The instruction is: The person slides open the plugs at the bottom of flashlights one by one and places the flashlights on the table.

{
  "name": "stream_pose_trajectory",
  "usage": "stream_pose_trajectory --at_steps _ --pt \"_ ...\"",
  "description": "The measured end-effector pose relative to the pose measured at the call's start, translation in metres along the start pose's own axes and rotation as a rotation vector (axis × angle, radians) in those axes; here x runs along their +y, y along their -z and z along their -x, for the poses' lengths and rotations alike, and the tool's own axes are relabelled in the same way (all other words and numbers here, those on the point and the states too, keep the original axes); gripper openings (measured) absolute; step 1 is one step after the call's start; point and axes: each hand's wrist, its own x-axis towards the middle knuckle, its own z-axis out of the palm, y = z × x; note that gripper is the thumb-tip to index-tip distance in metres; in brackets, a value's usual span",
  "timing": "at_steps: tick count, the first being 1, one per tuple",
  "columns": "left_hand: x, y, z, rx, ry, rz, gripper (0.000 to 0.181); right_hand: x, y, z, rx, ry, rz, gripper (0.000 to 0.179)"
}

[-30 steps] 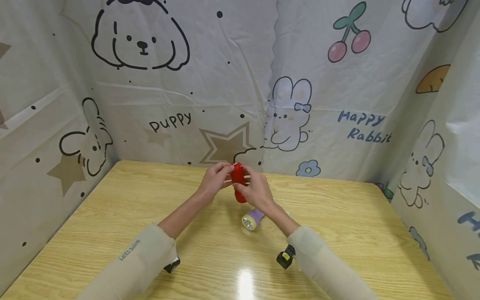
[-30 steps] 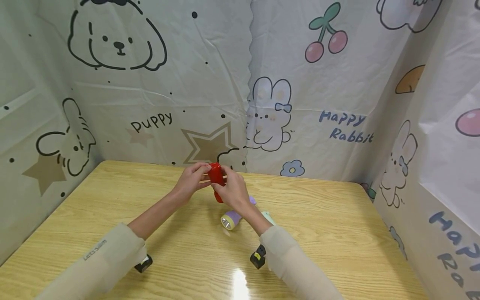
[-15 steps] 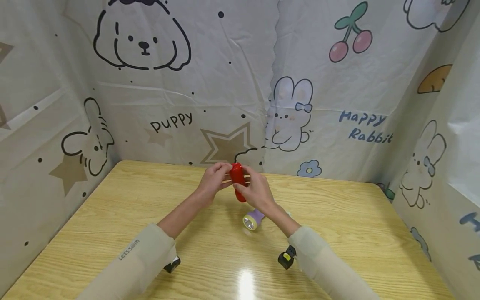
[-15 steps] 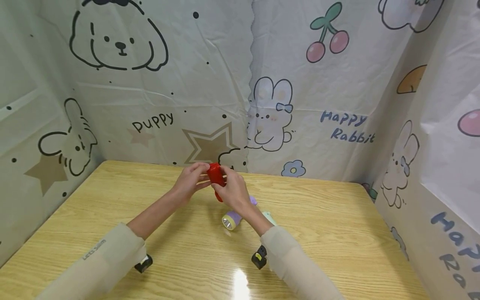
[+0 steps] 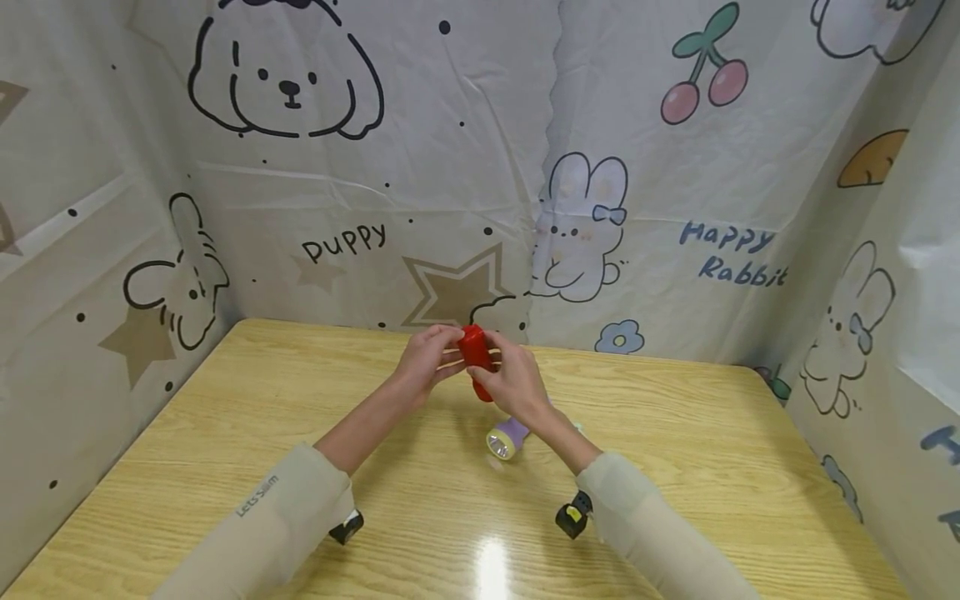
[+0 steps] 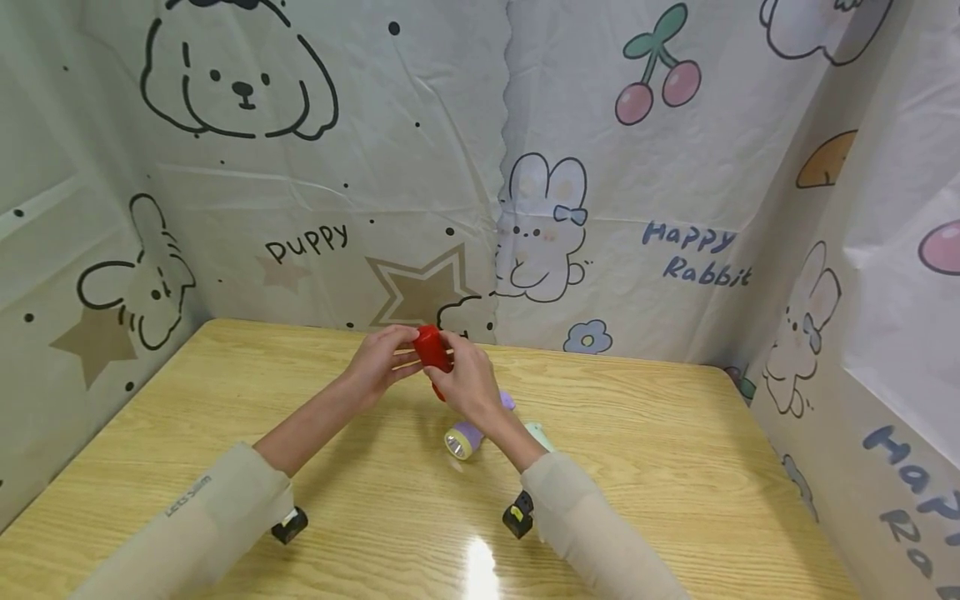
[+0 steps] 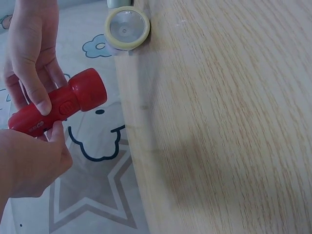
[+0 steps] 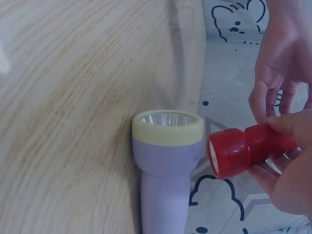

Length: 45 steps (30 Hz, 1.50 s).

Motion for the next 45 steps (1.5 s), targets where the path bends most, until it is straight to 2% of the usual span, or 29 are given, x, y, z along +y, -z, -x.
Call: stream_pose_trajectory --at_steps 13,28,45 --pt "0.0022 -0.0029 -0.0001 0.005 0.015 0.031 0.027 0.0001 0.0035 -0.0013 0.008 0.005 0.024 0.045" --pt "0.0021 -0.0012 -0.0004 0.019 0.035 0.021 0.027 0.0014 0.0024 -0.0013 0.003 0.01 0.015 0.046" --pt "0.0037 -0.0012 0.0023 0.026 0.02 0.017 0.028 -0.0039 0.0032 -0.0004 0.004 0.029 0.054 0.045"
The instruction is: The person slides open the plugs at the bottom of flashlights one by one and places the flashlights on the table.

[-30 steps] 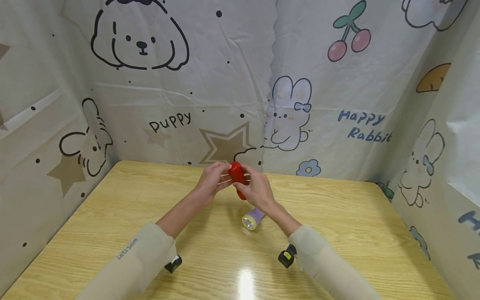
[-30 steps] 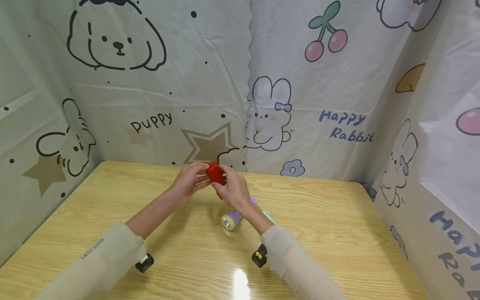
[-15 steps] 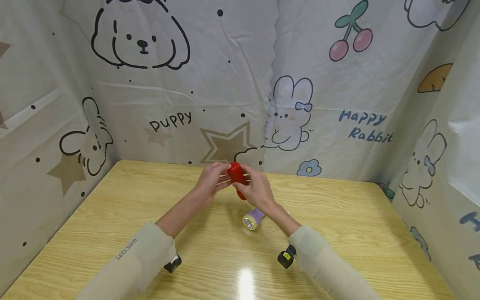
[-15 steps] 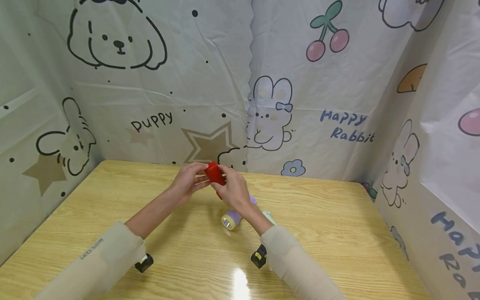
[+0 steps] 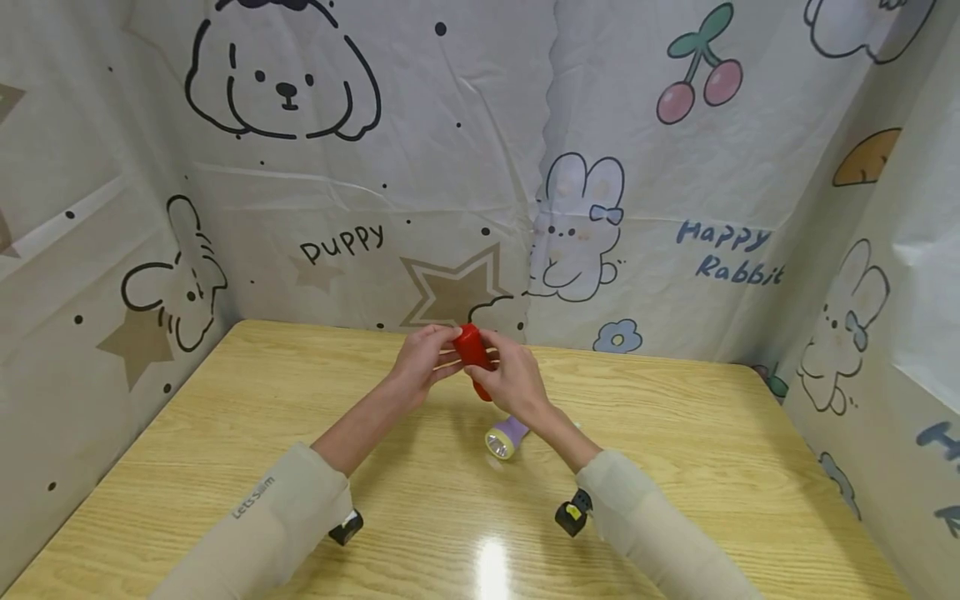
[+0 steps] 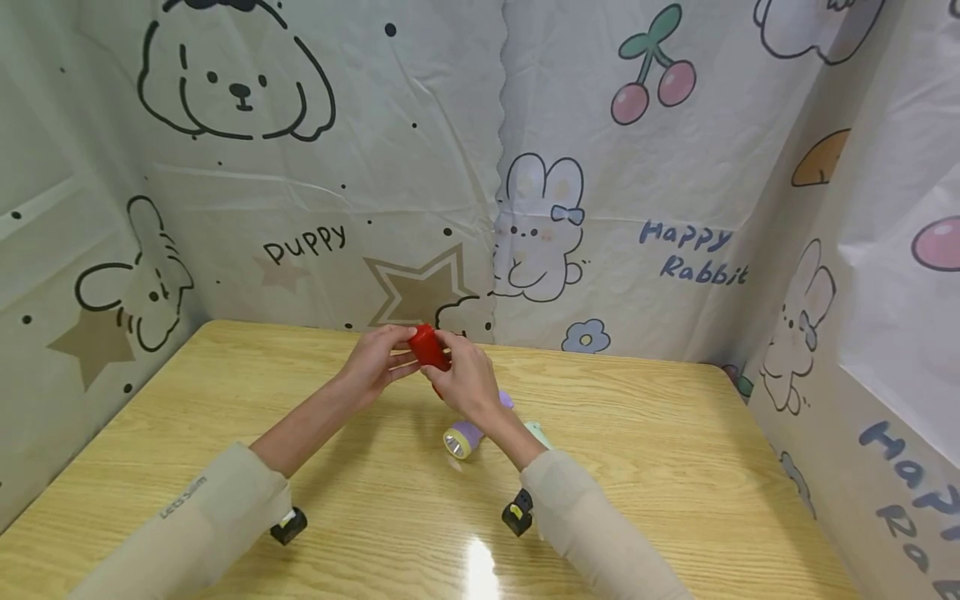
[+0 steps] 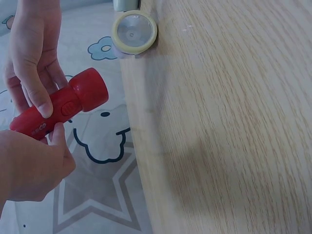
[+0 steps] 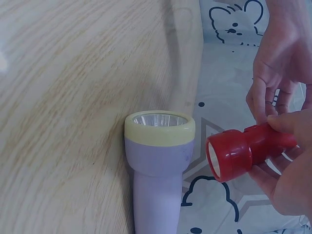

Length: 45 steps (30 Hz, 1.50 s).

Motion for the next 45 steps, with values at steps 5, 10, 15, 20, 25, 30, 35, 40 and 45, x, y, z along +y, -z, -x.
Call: stream_pose_trajectory --at_steps 5,10,15,20,25,30,35,40,45 --pt "-0.001 0.0 -0.0003 0.0 -0.001 0.005 0.029 -0.0002 0.0002 0.0004 -0.001 -0.01 0.005 0.046" --pt "-0.0014 0.0 -0.0002 0.0 -0.005 -0.002 0.029 -0.0003 0.0005 0.0009 -0.003 -0.008 0.004 0.046" --pt "-0.0019 0.0002 -0.0012 0.004 -0.002 -0.01 0.029 -0.0002 0.0005 0.0008 -0.004 -0.007 0.004 0.047" --pt "-0.0029 0.0005 -0.0029 0.007 0.006 -0.004 0.028 -0.0009 0.0012 0.0012 -0.004 -0.005 0.007 0.046" --pt "-0.0025 0.0001 -0.0039 0.009 0.007 0.0 0.027 -0.0005 0.0016 0.0013 0.001 0.004 0.016 0.045" --pt "-0.0027 -0.0001 -0.0049 0.013 0.007 -0.002 0.028 0.0002 0.0015 0.0008 0.002 0.009 0.018 0.045" --pt "-0.0028 -0.0002 -0.006 0.016 0.011 -0.002 0.028 -0.0012 0.0023 0.0009 -0.001 0.012 0.015 0.044" --pt "-0.003 0.0 -0.006 0.018 0.013 -0.005 0.029 -0.0009 0.0023 0.0003 -0.002 0.023 0.017 0.043" --pt "-0.0033 0.0 -0.0059 0.023 0.019 0.0 0.028 -0.0019 0.0027 0.0008 -0.004 0.029 0.024 0.04"
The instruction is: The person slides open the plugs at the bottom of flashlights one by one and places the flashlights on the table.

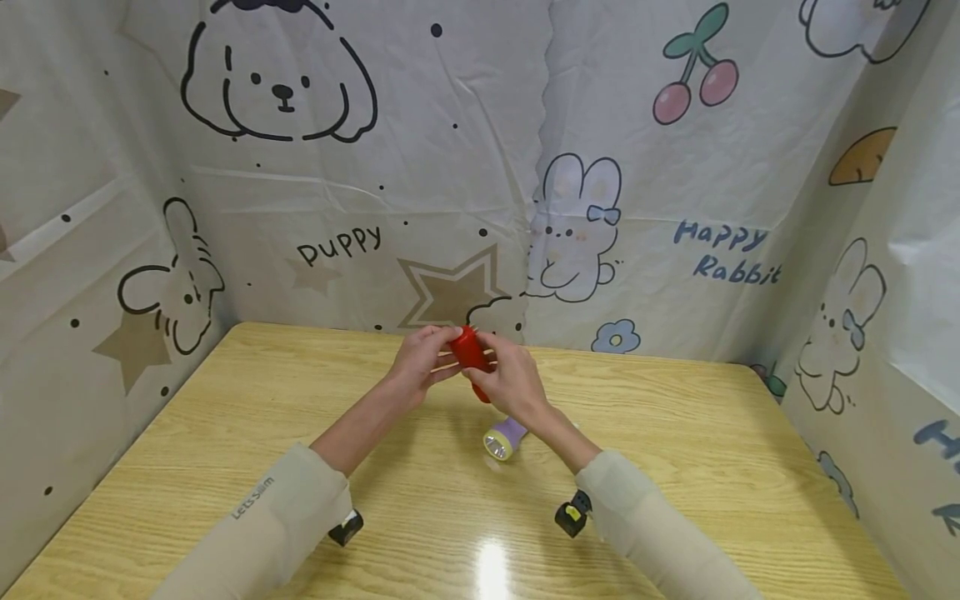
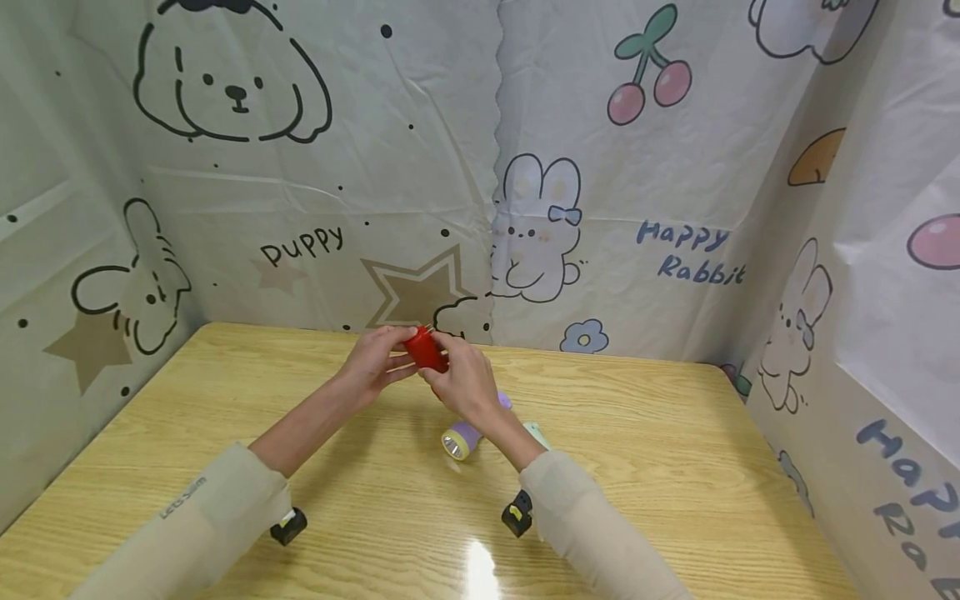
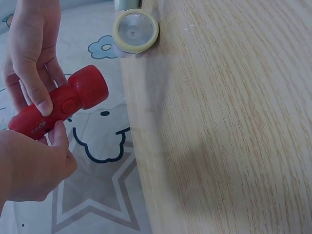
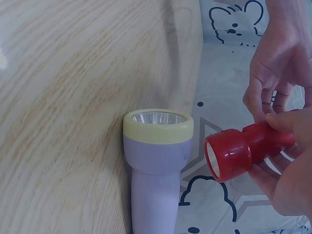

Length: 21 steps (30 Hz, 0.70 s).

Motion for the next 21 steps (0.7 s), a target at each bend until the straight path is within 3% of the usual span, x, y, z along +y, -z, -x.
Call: stream_pose_trajectory --at_steps 21 --pt "0.0014 0.0001 0.0029 -0.008 0.01 -0.005 0.028 -0.0021 -0.0004 0.0029 -0.001 0.009 0.045 0.041"
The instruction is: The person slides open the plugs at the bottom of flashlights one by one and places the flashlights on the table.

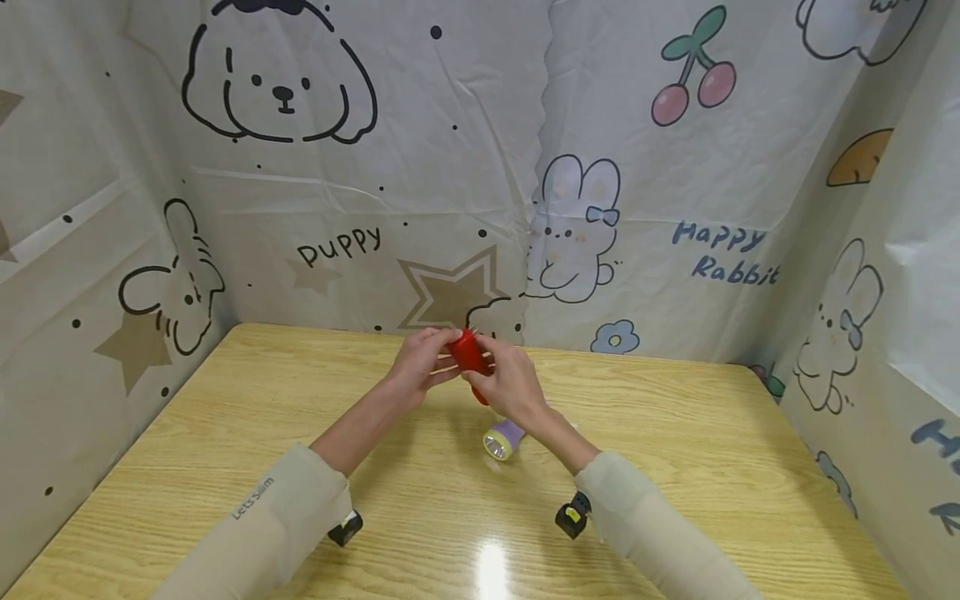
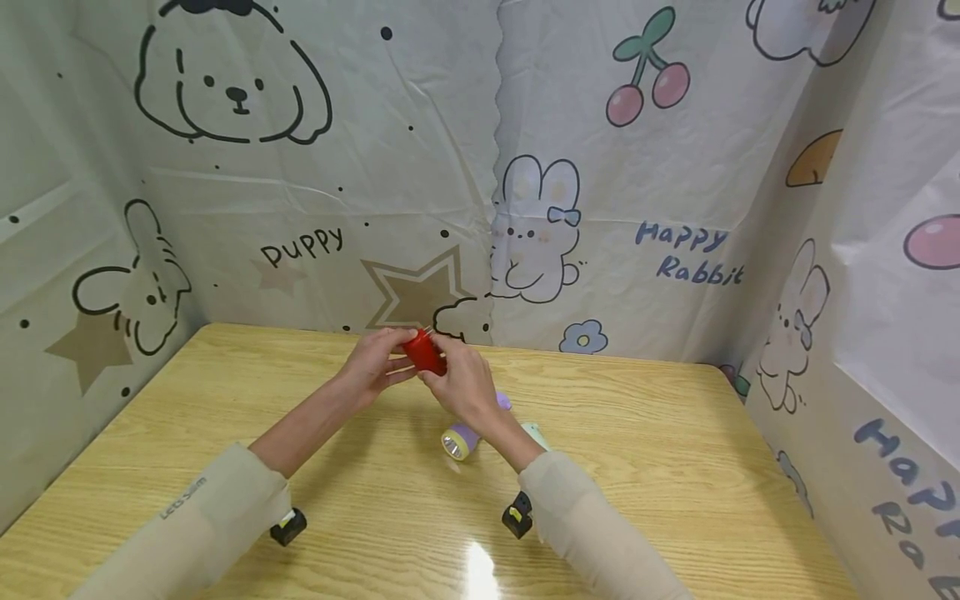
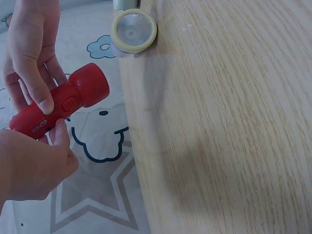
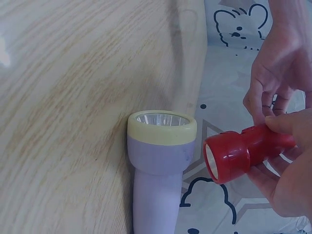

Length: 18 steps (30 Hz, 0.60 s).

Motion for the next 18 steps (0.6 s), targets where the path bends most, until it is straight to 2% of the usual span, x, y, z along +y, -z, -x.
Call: stream_pose_trajectory --at_steps 18 --pt "-0.0005 -0.0029 -0.0012 -0.001 0.007 -0.022 0.03 0.001 0.0013 0.0007 -0.004 -0.023 0.003 0.042"
